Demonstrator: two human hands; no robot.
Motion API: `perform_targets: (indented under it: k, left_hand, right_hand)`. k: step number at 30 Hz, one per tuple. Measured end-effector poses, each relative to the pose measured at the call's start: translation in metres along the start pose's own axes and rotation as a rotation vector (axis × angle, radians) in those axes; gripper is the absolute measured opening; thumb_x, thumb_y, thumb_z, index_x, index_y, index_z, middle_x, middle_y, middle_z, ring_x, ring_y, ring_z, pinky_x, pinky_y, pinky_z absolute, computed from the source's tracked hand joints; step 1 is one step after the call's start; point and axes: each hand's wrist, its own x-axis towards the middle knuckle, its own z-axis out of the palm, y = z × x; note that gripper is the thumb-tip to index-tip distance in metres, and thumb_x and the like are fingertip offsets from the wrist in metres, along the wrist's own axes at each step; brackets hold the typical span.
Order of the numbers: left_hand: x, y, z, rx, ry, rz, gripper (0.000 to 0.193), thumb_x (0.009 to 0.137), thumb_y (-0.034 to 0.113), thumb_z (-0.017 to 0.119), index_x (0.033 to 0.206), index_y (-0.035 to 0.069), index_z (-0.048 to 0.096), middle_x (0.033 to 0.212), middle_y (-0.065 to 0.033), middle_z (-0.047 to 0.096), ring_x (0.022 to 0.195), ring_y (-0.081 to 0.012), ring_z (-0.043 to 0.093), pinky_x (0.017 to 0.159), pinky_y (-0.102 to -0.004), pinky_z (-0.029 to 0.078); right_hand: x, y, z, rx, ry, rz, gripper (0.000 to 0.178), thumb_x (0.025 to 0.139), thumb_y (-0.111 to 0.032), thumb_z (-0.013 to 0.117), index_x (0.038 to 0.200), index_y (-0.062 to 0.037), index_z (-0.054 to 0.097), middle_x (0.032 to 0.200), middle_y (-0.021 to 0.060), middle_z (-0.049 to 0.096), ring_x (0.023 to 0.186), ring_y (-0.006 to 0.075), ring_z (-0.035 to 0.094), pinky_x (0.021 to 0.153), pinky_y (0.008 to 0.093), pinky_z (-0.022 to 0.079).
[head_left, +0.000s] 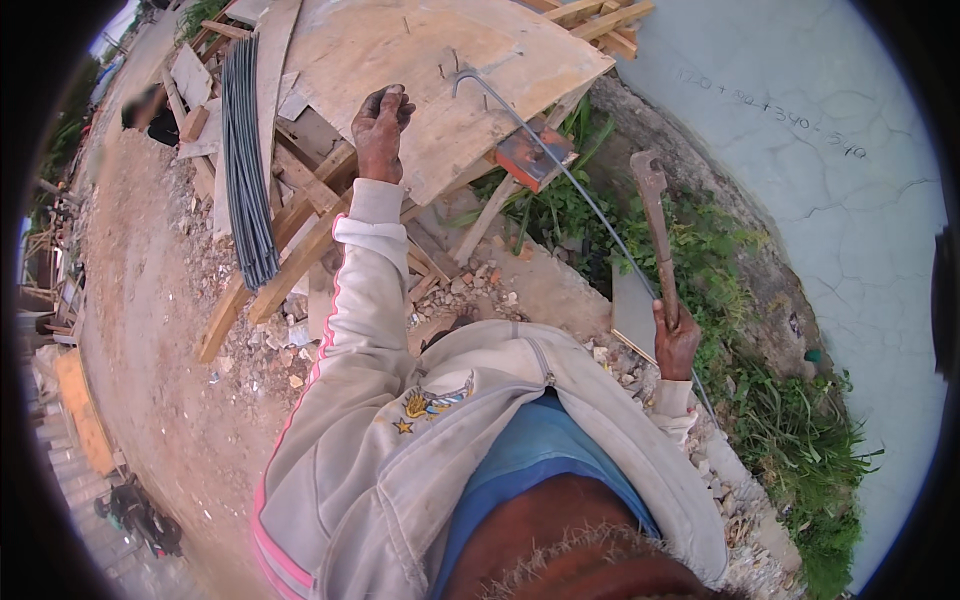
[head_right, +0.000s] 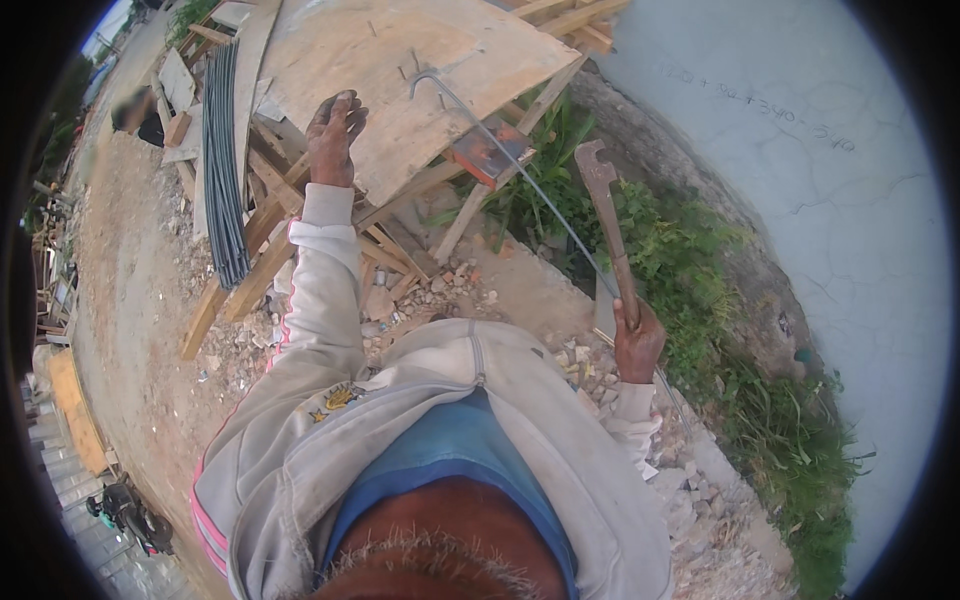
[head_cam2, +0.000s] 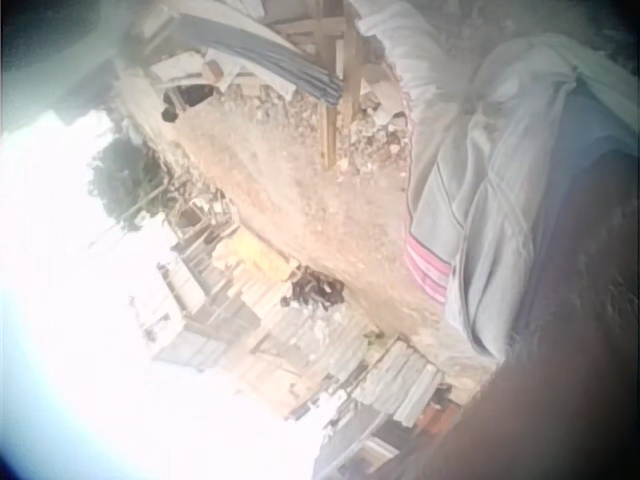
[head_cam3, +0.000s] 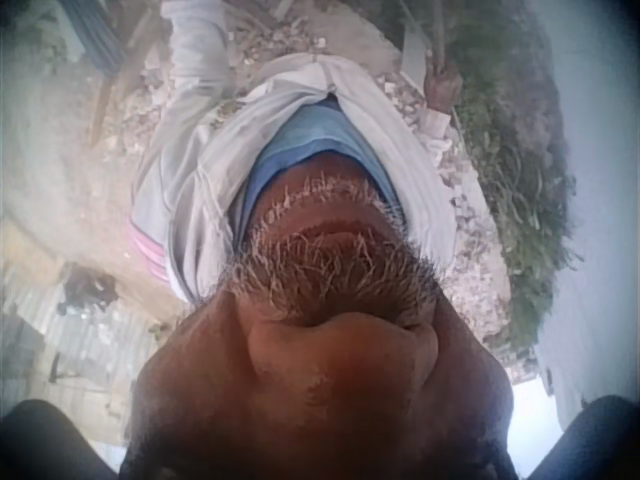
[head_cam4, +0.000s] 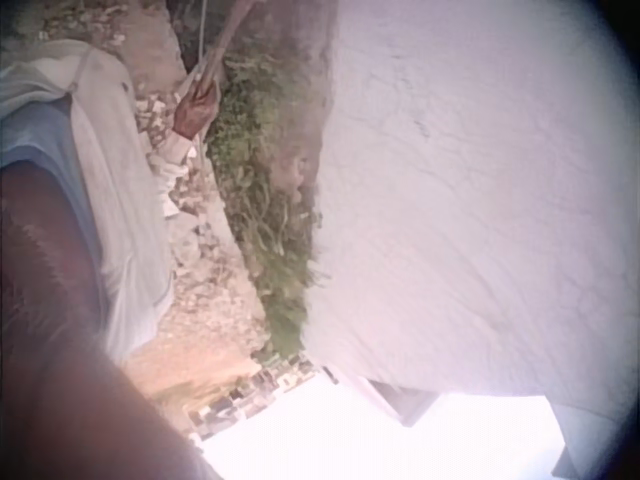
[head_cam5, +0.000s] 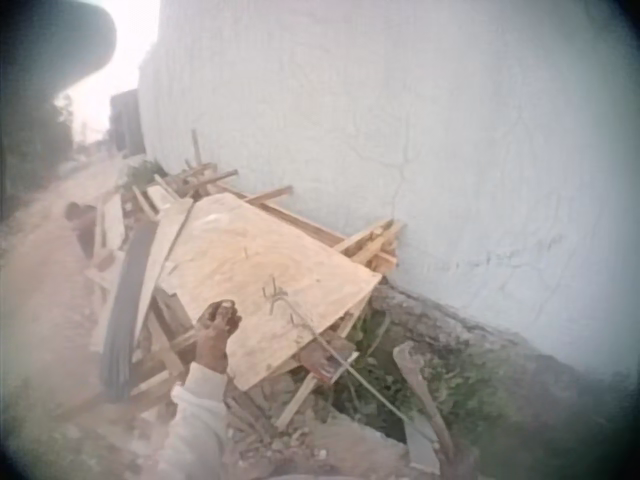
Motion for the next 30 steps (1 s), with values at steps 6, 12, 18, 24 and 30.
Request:
perform_targets:
  k: [6,12,18,24,30]
  left_hand:
    - [0.034,-0.02,-0.004,0.245,-0.06,0.076,0.031,0.094,0.028,0.071,0.11,0.001,0.071,0.098,-0.0061,0.072,0.09,-0.0177,0.067,0.086,-0.0333,0.052]
    - [0.083,-0.037,0.009,0.911,-0.061,0.232,0.037,0.089,0.039,0.07,0.109,0.008,0.075,0.106,-0.0146,0.075,0.101,-0.0291,0.071,0.091,-0.0381,0.053]
    - [0.129,-0.058,0.02,1.144,-0.185,0.227,0.038,0.084,0.043,0.072,0.109,0.016,0.077,0.118,-0.015,0.07,0.11,-0.0335,0.066,0.096,-0.0416,0.051]
    - [0.143,-0.066,0.042,1.374,-0.261,0.175,0.037,0.08,0.047,0.073,0.109,0.025,0.077,0.125,-0.0097,0.066,0.122,-0.0329,0.059,0.103,-0.0502,0.045]
    - [0.151,-0.079,0.05,1.439,-0.241,0.189,0.033,0.079,0.048,0.072,0.108,0.031,0.076,0.133,-0.0065,0.062,0.131,-0.0321,0.052,0.109,-0.0628,0.033]
  right_hand:
    - [0.015,-0.014,-0.004,-0.04,-0.106,0.078,0.031,0.095,-0.031,0.072,0.108,-0.0024,0.072,0.079,0.0143,0.065,0.069,0.0242,0.06,0.069,0.0355,0.05]
    - [0.01,-0.021,0.021,-0.046,-0.01,0.006,0.033,0.093,-0.031,0.073,0.113,-0.0047,0.071,0.087,0.0177,0.07,0.079,0.0308,0.071,0.073,0.0386,0.054]
    - [0.011,-0.046,0.03,-0.152,-0.005,-0.013,0.034,0.094,-0.034,0.07,0.105,-0.0018,0.071,0.082,0.0214,0.067,0.076,0.0411,0.066,0.068,0.0444,0.052]
    - [-0.002,-0.043,0.041,-0.143,0.044,0.006,0.035,0.095,-0.034,0.068,0.098,0.0004,0.069,0.077,0.022,0.063,0.07,0.0426,0.062,0.063,0.0465,0.048]
    - [0.0,-0.051,0.039,-0.096,-0.022,0.052,0.03,0.095,-0.03,0.069,0.094,0.0003,0.068,0.072,0.021,0.058,0.064,0.0399,0.057,0.061,0.0447,0.046]
